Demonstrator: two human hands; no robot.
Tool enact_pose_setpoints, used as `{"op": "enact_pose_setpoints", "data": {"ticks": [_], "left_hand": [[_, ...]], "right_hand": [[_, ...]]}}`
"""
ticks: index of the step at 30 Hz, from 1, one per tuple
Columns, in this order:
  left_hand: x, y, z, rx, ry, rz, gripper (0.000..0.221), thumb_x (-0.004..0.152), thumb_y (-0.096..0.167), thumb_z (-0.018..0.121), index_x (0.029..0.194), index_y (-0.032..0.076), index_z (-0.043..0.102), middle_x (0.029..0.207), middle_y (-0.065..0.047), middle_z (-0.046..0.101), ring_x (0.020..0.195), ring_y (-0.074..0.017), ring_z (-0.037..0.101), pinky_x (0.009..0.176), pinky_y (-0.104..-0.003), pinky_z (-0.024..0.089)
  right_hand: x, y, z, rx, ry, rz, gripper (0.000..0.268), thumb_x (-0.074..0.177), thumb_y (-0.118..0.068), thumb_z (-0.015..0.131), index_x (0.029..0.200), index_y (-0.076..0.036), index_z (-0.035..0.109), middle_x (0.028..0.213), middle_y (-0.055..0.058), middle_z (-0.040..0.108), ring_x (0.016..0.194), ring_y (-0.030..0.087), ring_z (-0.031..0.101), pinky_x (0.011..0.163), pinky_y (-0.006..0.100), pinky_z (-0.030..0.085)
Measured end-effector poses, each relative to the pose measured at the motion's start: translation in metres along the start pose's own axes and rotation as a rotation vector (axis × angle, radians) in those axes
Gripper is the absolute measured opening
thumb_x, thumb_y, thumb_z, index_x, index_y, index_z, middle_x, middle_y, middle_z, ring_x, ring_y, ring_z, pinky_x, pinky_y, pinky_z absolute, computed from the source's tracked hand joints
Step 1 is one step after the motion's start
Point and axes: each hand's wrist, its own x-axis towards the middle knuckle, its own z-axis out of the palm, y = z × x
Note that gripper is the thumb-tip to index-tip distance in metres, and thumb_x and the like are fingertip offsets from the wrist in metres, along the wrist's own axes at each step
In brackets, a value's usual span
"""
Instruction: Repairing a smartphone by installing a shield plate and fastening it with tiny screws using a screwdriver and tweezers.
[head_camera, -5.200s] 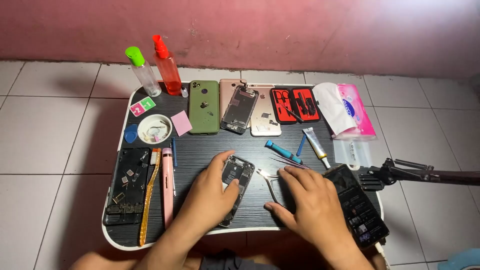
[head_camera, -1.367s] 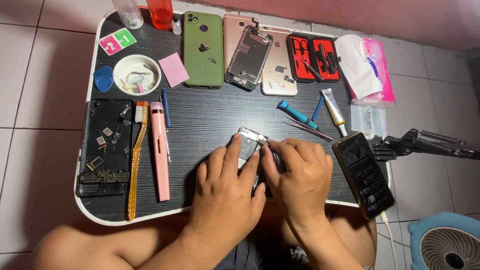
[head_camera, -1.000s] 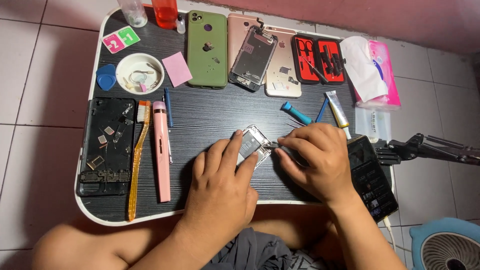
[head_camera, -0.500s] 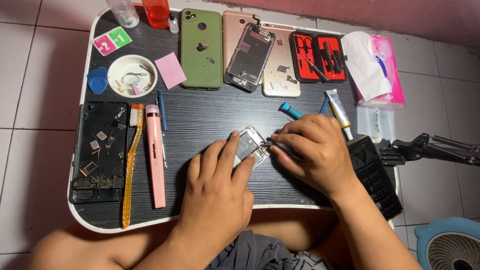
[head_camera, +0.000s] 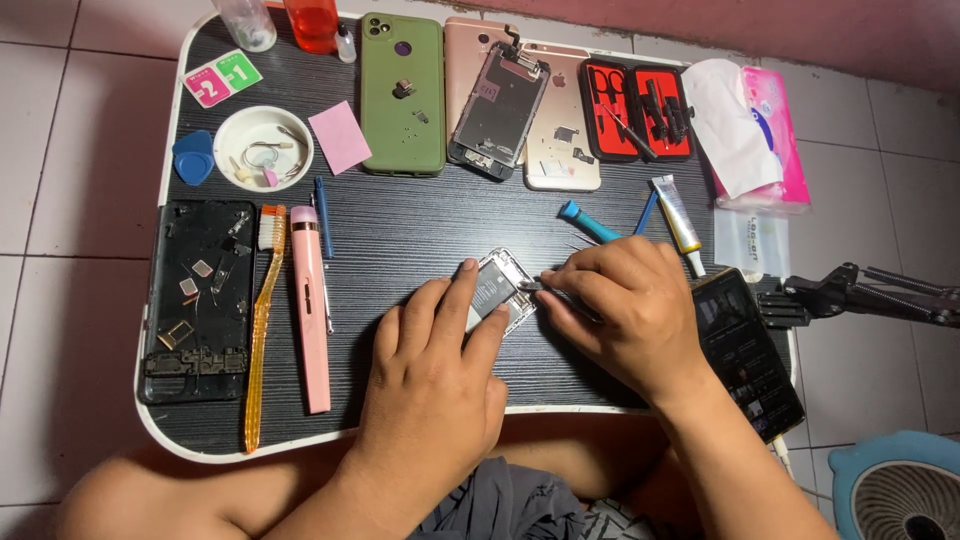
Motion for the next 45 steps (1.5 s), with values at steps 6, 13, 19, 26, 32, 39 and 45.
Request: {"op": "enact_pose_setpoints", "data": {"ticks": [6, 13, 19, 26, 32, 39, 45], "left_hand": [[-0.001, 0.004, -0.001, -0.010, 0.015, -0.027, 0.051, 0.072, 0.017, 0.063, 0.121, 0.013, 0.072, 0.146, -0.021, 0.054, 0.120, -0.0376, 0.053, 0.088, -0.051, 0.045], [-0.005, 0.010, -0.001, -0.041, 0.010, -0.073, 0.043, 0.081, 0.020, 0.065, 0.123, 0.014, 0.072, 0.144, -0.019, 0.054, 0.116, -0.0364, 0.053, 0.081, -0.051, 0.047], [-0.010, 0.015, 0.001, -0.007, -0.059, -0.060, 0.059, 0.076, 0.039, 0.076, 0.129, 0.015, 0.068, 0.145, -0.014, 0.052, 0.115, -0.0337, 0.052, 0.082, -0.049, 0.047], [-0.011, 0.016, 0.001, 0.019, -0.049, -0.047, 0.066, 0.070, 0.041, 0.078, 0.129, 0.014, 0.067, 0.143, -0.014, 0.053, 0.113, -0.0333, 0.052, 0.081, -0.048, 0.047], [-0.009, 0.008, -0.003, -0.033, -0.025, -0.019, 0.055, 0.073, 0.025, 0.068, 0.127, 0.012, 0.068, 0.139, -0.015, 0.054, 0.116, -0.0354, 0.051, 0.084, -0.051, 0.044], [-0.002, 0.000, -0.001, -0.044, -0.013, 0.006, 0.054, 0.070, 0.019, 0.065, 0.123, 0.011, 0.070, 0.136, -0.018, 0.056, 0.123, -0.0374, 0.049, 0.092, -0.055, 0.042], [-0.003, 0.001, 0.002, 0.013, -0.031, 0.007, 0.055, 0.071, 0.022, 0.066, 0.125, 0.014, 0.069, 0.140, -0.015, 0.056, 0.127, -0.0376, 0.049, 0.098, -0.055, 0.041]], "right_hand": [[-0.008, -0.018, 0.006, -0.115, 0.076, 0.090, 0.015, 0.093, -0.025, 0.084, 0.098, -0.017, 0.074, 0.093, -0.003, 0.070, 0.079, 0.021, 0.058, 0.068, 0.037, 0.036], [-0.013, -0.046, 0.012, -0.212, 0.120, 0.215, 0.012, 0.094, -0.026, 0.082, 0.098, -0.018, 0.076, 0.093, -0.002, 0.068, 0.080, 0.022, 0.059, 0.068, 0.038, 0.036], [-0.016, -0.067, 0.023, -0.299, 0.171, 0.372, 0.011, 0.092, -0.028, 0.083, 0.094, -0.020, 0.076, 0.091, -0.005, 0.069, 0.080, 0.021, 0.060, 0.067, 0.037, 0.037], [-0.015, -0.071, 0.022, -0.313, 0.186, 0.432, 0.011, 0.092, -0.028, 0.082, 0.095, -0.019, 0.077, 0.092, -0.005, 0.070, 0.083, 0.020, 0.062, 0.069, 0.036, 0.038], [-0.012, -0.031, 0.003, -0.118, 0.101, 0.216, 0.012, 0.092, -0.023, 0.081, 0.099, -0.016, 0.075, 0.098, -0.001, 0.071, 0.090, 0.022, 0.062, 0.079, 0.037, 0.040], [-0.005, 0.000, -0.007, 0.088, 0.055, -0.031, 0.013, 0.093, -0.017, 0.079, 0.098, -0.007, 0.071, 0.096, 0.005, 0.071, 0.083, 0.026, 0.062, 0.073, 0.039, 0.046], [-0.004, 0.007, -0.002, 0.118, 0.028, -0.042, 0.012, 0.094, -0.015, 0.079, 0.100, -0.008, 0.072, 0.098, 0.005, 0.069, 0.087, 0.026, 0.063, 0.076, 0.040, 0.046]]}}
